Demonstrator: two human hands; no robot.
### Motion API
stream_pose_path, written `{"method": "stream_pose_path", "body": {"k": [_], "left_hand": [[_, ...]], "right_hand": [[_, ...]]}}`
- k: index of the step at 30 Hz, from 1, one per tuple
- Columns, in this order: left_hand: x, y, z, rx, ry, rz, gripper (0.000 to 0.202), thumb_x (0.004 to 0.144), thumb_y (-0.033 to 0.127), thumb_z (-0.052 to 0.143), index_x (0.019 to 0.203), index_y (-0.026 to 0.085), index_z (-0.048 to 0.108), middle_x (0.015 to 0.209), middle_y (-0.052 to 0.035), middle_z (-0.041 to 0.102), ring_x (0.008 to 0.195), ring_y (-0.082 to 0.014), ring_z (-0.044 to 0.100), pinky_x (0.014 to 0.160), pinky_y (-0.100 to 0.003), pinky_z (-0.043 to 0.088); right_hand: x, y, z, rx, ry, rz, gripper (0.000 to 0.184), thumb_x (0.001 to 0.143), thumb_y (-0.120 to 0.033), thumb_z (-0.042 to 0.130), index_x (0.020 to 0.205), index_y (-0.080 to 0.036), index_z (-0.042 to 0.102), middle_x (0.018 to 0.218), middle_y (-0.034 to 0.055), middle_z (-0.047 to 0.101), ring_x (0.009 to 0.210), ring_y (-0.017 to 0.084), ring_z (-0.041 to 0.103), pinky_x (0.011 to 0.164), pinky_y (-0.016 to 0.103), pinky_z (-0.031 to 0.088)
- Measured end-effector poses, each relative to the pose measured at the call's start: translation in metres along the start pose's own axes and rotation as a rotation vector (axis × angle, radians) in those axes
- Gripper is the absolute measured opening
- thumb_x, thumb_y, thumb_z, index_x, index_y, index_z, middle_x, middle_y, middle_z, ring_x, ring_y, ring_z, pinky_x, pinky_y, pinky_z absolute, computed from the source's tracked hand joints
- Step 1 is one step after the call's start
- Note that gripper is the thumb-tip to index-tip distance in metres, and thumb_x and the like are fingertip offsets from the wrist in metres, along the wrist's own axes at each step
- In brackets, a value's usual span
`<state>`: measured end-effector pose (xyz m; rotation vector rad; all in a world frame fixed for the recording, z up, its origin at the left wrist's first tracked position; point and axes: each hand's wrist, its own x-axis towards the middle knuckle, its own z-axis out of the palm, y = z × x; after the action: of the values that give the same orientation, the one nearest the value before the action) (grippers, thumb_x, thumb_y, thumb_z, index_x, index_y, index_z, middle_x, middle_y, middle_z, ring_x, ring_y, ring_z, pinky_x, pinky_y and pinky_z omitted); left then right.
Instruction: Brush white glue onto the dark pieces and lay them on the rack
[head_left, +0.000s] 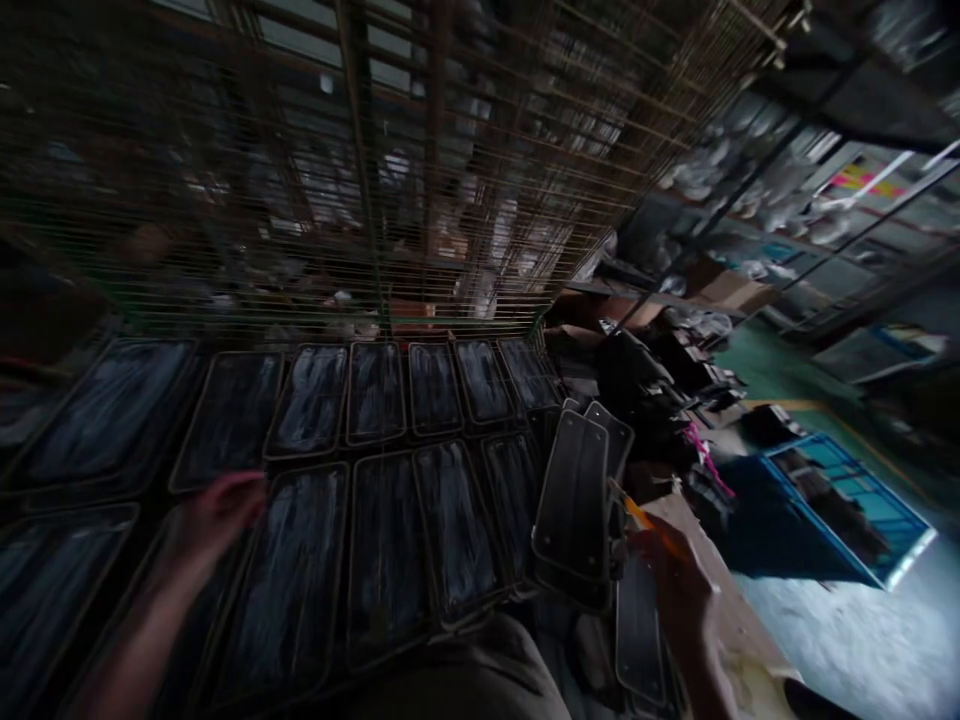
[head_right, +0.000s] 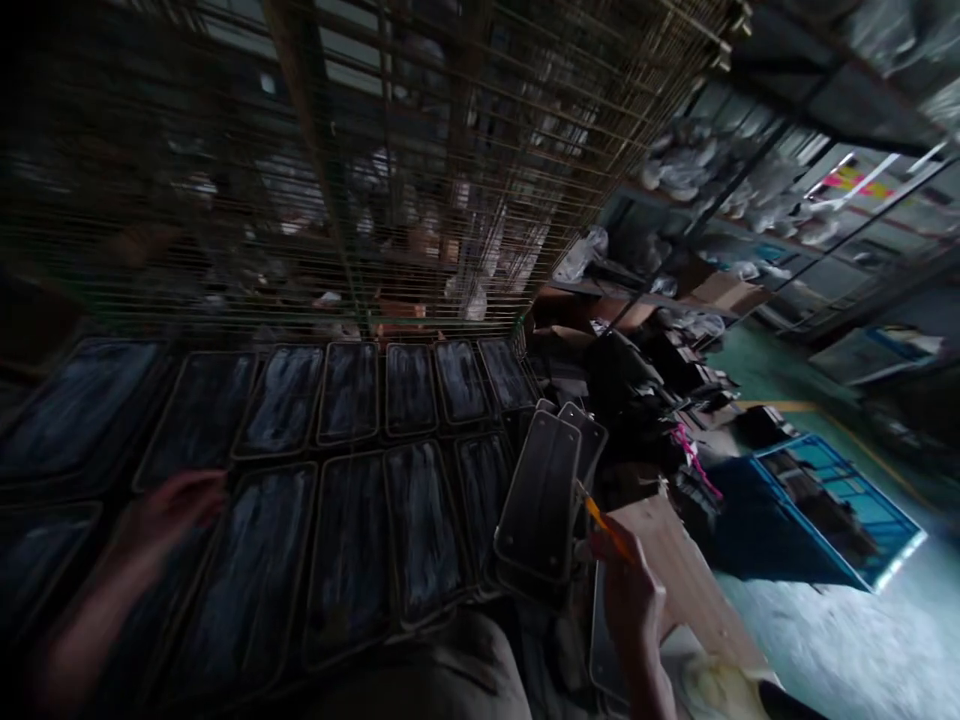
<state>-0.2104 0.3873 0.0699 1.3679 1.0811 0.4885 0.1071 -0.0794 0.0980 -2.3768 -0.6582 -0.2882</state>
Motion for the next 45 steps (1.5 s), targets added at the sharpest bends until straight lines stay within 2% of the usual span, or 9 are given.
{"method": "stream_pose_path", "body": {"k": [5, 7, 11, 16, 20, 29, 36, 41, 45], "left_hand": [[-0.076, -0.039, 0.174, 0.075, -0.564, -0.042, 0.035, 0.074, 0.055, 0.067, 0.087, 0.022, 0.062, 0.067, 0.0033, 0.064, 0.049, -0.0131, 0.061, 0.042, -0.021, 0.042], [-0.103, -0.039, 0.234, 0.097, -0.625, -0.054, 0.043, 0.073, 0.060, 0.065, 0.083, 0.019, 0.058, 0.065, 0.0019, 0.062, 0.045, -0.0124, 0.059, 0.039, -0.020, 0.040], [-0.130, -0.032, 0.291, 0.131, -0.685, -0.162, 0.054, 0.073, 0.073, 0.057, 0.078, 0.020, 0.049, 0.054, 0.0024, 0.059, 0.038, -0.0133, 0.056, 0.036, -0.020, 0.037], [-0.136, -0.037, 0.308, 0.035, -0.676, -0.327, 0.060, 0.068, 0.079, 0.057, 0.076, 0.020, 0.045, 0.055, -0.0008, 0.064, 0.041, -0.0156, 0.061, 0.038, -0.020, 0.039], [-0.138, -0.041, 0.326, -0.176, -0.528, -0.409, 0.060, 0.063, 0.072, 0.068, 0.079, 0.019, 0.045, 0.063, -0.0017, 0.067, 0.051, -0.0182, 0.068, 0.045, -0.023, 0.047], [-0.144, -0.040, 0.329, -0.263, -0.469, -0.413, 0.045, 0.074, 0.055, 0.071, 0.083, 0.015, 0.052, 0.065, -0.0030, 0.067, 0.054, -0.0168, 0.068, 0.049, -0.025, 0.052], [-0.141, -0.043, 0.323, -0.312, -0.515, -0.388, 0.045, 0.074, 0.054, 0.071, 0.083, 0.015, 0.051, 0.066, -0.0036, 0.067, 0.055, -0.0170, 0.068, 0.050, -0.026, 0.054], [-0.139, -0.042, 0.322, -0.267, -0.552, -0.360, 0.041, 0.076, 0.052, 0.068, 0.080, 0.016, 0.049, 0.064, -0.0025, 0.065, 0.052, -0.0155, 0.066, 0.046, -0.024, 0.051], [-0.135, -0.045, 0.325, -0.203, -0.572, -0.326, 0.037, 0.078, 0.050, 0.065, 0.076, 0.017, 0.048, 0.061, -0.0011, 0.064, 0.047, -0.0145, 0.064, 0.043, -0.023, 0.049]], "right_hand": [[0.052, 0.027, 0.015, 0.109, -0.147, 0.026, 0.042, 0.098, -0.050, 0.042, 0.127, -0.023, 0.057, 0.091, 0.0051, 0.074, 0.075, 0.021, 0.072, 0.068, 0.031, 0.058], [0.075, 0.032, 0.018, 0.099, -0.185, -0.017, 0.040, 0.098, -0.048, 0.042, 0.124, -0.023, 0.058, 0.092, 0.0051, 0.074, 0.077, 0.020, 0.072, 0.068, 0.029, 0.056], [0.112, 0.040, 0.027, 0.095, -0.191, -0.157, 0.037, 0.099, -0.044, 0.041, 0.120, -0.022, 0.061, 0.097, 0.0066, 0.074, 0.085, 0.021, 0.072, 0.069, 0.027, 0.054], [0.131, 0.054, 0.038, 0.007, -0.245, -0.278, 0.038, 0.100, -0.041, 0.037, 0.120, -0.021, 0.062, 0.101, 0.0074, 0.074, 0.082, 0.021, 0.072, 0.061, 0.025, 0.049], [0.116, 0.062, 0.034, -0.082, -0.294, -0.329, 0.039, 0.100, -0.041, 0.036, 0.116, -0.020, 0.063, 0.098, 0.0073, 0.074, 0.067, 0.018, 0.069, 0.051, 0.023, 0.043], [0.033, 0.030, -0.017, 0.013, -0.522, -0.424, 0.033, 0.101, -0.032, 0.036, 0.122, -0.022, 0.060, 0.089, 0.0062, 0.073, 0.067, 0.016, 0.069, 0.057, 0.023, 0.050], [-0.002, 0.005, -0.050, 0.228, -0.766, -0.221, 0.027, 0.101, -0.032, 0.038, 0.121, -0.027, 0.056, 0.079, 0.0010, 0.069, 0.064, 0.015, 0.067, 0.058, 0.024, 0.053], [0.006, 0.005, -0.036, 0.431, -0.861, -0.065, 0.027, 0.101, -0.035, 0.039, 0.116, -0.024, 0.059, 0.076, 0.0009, 0.069, 0.068, 0.016, 0.068, 0.064, 0.025, 0.056], [0.047, 0.024, -0.006, 0.505, -0.670, -0.006, 0.030, 0.099, -0.042, 0.043, 0.107, -0.021, 0.062, 0.070, 0.0007, 0.068, 0.062, 0.016, 0.067, 0.059, 0.025, 0.055]]}}
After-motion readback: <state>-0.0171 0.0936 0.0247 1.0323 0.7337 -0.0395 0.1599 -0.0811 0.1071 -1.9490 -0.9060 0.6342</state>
